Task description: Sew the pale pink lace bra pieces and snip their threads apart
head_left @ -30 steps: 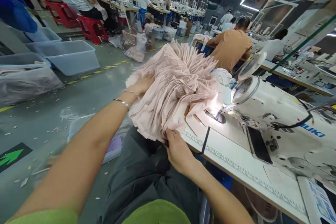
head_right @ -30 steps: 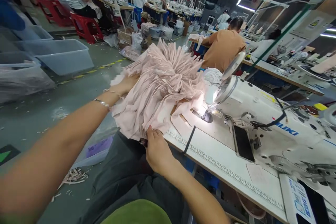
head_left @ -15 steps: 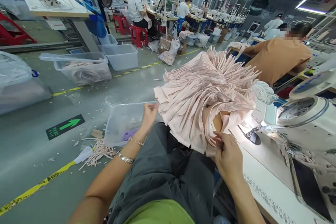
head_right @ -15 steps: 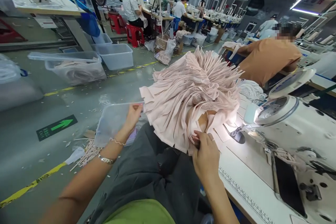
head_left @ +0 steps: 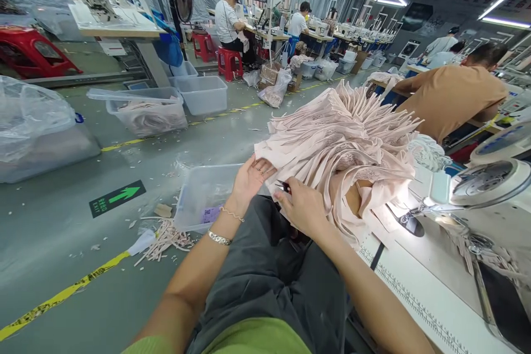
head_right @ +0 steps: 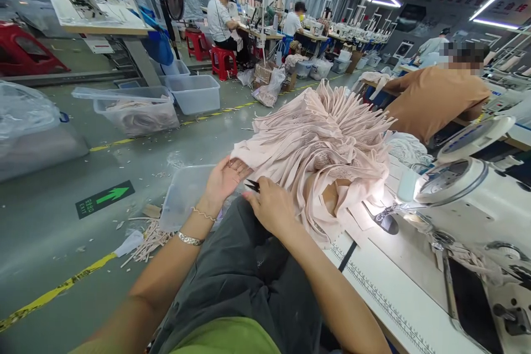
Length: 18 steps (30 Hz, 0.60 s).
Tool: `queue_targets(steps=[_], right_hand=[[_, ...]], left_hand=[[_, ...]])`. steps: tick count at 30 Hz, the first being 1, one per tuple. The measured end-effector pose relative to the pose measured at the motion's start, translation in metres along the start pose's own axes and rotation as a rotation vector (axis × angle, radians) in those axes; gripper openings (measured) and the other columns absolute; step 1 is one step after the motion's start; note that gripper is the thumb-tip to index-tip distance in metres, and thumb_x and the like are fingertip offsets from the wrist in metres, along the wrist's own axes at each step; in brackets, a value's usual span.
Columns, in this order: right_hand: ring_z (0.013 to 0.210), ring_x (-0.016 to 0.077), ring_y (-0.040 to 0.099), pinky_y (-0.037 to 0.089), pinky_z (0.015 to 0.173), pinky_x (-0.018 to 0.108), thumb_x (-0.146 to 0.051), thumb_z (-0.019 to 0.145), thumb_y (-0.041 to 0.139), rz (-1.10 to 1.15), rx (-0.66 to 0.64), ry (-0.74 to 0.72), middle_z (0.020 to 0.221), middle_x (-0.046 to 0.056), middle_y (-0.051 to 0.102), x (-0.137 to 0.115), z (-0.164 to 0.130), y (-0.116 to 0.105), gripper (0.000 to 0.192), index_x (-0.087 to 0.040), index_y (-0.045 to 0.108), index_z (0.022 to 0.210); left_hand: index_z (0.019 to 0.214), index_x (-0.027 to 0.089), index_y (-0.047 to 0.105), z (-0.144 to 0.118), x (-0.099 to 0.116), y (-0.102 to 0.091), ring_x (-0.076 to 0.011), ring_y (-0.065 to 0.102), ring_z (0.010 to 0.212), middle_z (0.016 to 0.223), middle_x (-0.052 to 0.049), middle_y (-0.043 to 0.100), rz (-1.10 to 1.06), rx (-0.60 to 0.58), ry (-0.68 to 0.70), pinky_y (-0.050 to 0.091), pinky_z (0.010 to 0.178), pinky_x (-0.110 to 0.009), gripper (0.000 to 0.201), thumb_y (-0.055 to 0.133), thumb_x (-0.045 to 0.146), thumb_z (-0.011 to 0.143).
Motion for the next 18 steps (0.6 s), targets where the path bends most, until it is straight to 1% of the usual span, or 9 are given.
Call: queue_targets(steps=[1,2,4,6,8,10,11,15,18], right_hand=[[0.082,0.0212,0.066,0.032,0.059,0.027,-0.04,0.099,0.04,-0.03,0.016,0.016,0.096,0.007,0.071,0.0,0.005,-0.002,0.028,-0.019,0.057,0.102],[0.083,0.0206,0.066,0.031,0.058,0.028,-0.039,0.101,0.036,-0.047,0.026,0.026,0.099,0.007,0.07,-0.001,0.008,-0.004,0.03,-0.019,0.058,0.101],[0.083,0.0195,0.066,0.028,0.057,0.028,-0.037,0.102,0.034,-0.057,0.037,0.055,0.101,0.006,0.07,0.002,0.01,-0.006,0.031,-0.02,0.059,0.1],[0.081,0.0191,0.066,0.027,0.057,0.028,-0.037,0.101,0.036,-0.052,0.031,0.086,0.099,0.004,0.07,0.005,0.009,-0.004,0.029,-0.02,0.059,0.1],[0.081,0.0191,0.066,0.028,0.057,0.028,-0.037,0.101,0.037,-0.036,0.018,0.098,0.098,0.004,0.071,0.007,0.007,-0.001,0.027,-0.021,0.059,0.102],[0.082,0.0194,0.067,0.028,0.058,0.028,-0.037,0.101,0.038,-0.02,0.007,0.098,0.099,0.004,0.072,0.007,0.006,0.001,0.025,-0.021,0.057,0.104],[0.082,0.0198,0.067,0.028,0.058,0.028,-0.036,0.1,0.039,-0.017,0.003,0.102,0.099,0.004,0.072,0.007,0.006,0.001,0.024,-0.021,0.056,0.105],[0.079,0.0215,0.068,0.027,0.057,0.028,-0.033,0.099,0.041,-0.033,-0.014,0.138,0.093,0.005,0.073,0.007,0.009,-0.001,0.02,-0.019,0.052,0.107],[0.077,0.0221,0.068,0.028,0.056,0.029,-0.033,0.099,0.041,-0.054,-0.019,0.119,0.091,0.005,0.073,0.001,0.015,0.0,0.019,-0.019,0.05,0.107]], left_hand=[[0.097,0.022,0.067,-0.001,0.003,0.002,-0.0216,0.064,0.106,0.112,-0.008,0.069,-0.034,-0.044,0.001,0.052,0.091,-0.039,0.019,0.06,0.034,0.084],[0.104,0.025,0.066,-0.002,0.006,-0.001,-0.02,0.061,0.112,0.119,-0.006,0.067,-0.048,-0.049,0.016,0.05,0.093,-0.037,0.022,0.059,0.034,0.086],[0.109,0.027,0.064,-0.005,0.005,-0.019,-0.0159,0.06,0.112,0.121,-0.004,0.066,-0.004,0.06,0.043,0.049,0.092,-0.029,0.024,0.062,0.031,0.085],[0.098,0.022,0.067,-0.01,-0.009,-0.039,-0.0147,0.064,0.098,0.105,-0.005,0.07,0.071,0.195,-0.011,0.048,0.083,-0.024,0.02,0.07,0.025,0.078],[0.084,0.015,0.068,-0.014,-0.031,-0.046,-0.0161,0.065,0.081,0.086,-0.006,0.071,0.104,0.21,-0.116,0.048,0.074,-0.026,0.018,0.078,0.017,0.069],[0.078,0.011,0.068,-0.016,-0.047,-0.042,-0.0166,0.064,0.069,0.075,-0.007,0.07,0.083,0.162,-0.178,0.047,0.07,-0.028,0.02,0.081,0.013,0.063],[0.078,0.01,0.069,-0.016,-0.05,-0.039,-0.0159,0.064,0.067,0.074,-0.007,0.07,0.058,0.148,-0.18,0.047,0.07,-0.028,0.02,0.081,0.013,0.063],[0.083,0.015,0.068,-0.012,-0.039,-0.023,-0.012,0.065,0.07,0.08,-0.002,0.072,-0.091,0.102,-0.114,0.049,0.073,-0.024,0.012,0.075,0.016,0.073],[0.086,0.014,0.067,-0.011,-0.031,-0.007,-0.0154,0.068,0.073,0.08,-0.005,0.072,-0.16,0.02,-0.14,0.053,0.076,-0.028,0.009,0.068,0.022,0.082]])
Point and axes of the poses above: each hand's wrist, its own z-axis towards the middle knuckle, its own y-axis out of the palm, x = y × z, the point moved 8 cm from there along z, towards the middle knuckle
